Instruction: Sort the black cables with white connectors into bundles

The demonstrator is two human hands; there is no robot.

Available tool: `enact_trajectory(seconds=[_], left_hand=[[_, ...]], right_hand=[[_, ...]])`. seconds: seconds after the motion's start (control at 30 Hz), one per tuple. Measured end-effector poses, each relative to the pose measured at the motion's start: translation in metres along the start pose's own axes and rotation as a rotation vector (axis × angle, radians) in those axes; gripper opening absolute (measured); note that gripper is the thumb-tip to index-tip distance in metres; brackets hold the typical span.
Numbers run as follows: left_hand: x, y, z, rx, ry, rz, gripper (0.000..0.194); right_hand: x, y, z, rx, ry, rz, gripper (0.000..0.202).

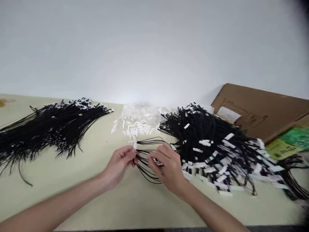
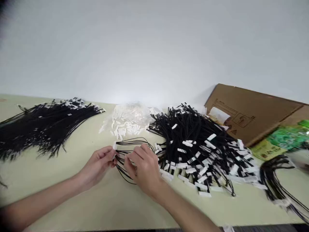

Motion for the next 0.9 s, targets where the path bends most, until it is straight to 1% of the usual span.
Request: enact_trajectory(seconds=[0.3, 0.57, 0.73, 0.9], left_hand=[[-0.003, 0.006, -0.006, -0.007, -0.014, 0.017, 0.021], [-0.009, 0.001, -0.005, 0.011, -0.066, -0.013, 0.019], [-0.011, -0.002, -0.005, 0.024, -0.076, -0.016, 0.019], [-0.012, -0.002, -0.006, 0.033, -0.071, -0.021, 0.02]], right_hand=[[-0.003, 0.0, 0.002, 0.001, -0.008, 0.044, 0.014], [-0.004, -0.003, 0.002, 0.016, -0.046, 0.072, 0.015], [-0.006, -0.004, 0.0, 0.047, -0.051, 0.014, 0.011], [-0.011, -0.007, -0.001, 0.095, -0.097, -0.091, 0.015]])
Point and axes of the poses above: each hand's wrist, its own z-axis towards the middle knuckle, its own x-axis out of the back of the hand, y = z × x, the point moved 10 cm from there along z, towards the middle knuckle, and after that the axes turned 6 degrees about x, right-handed, at the moved point
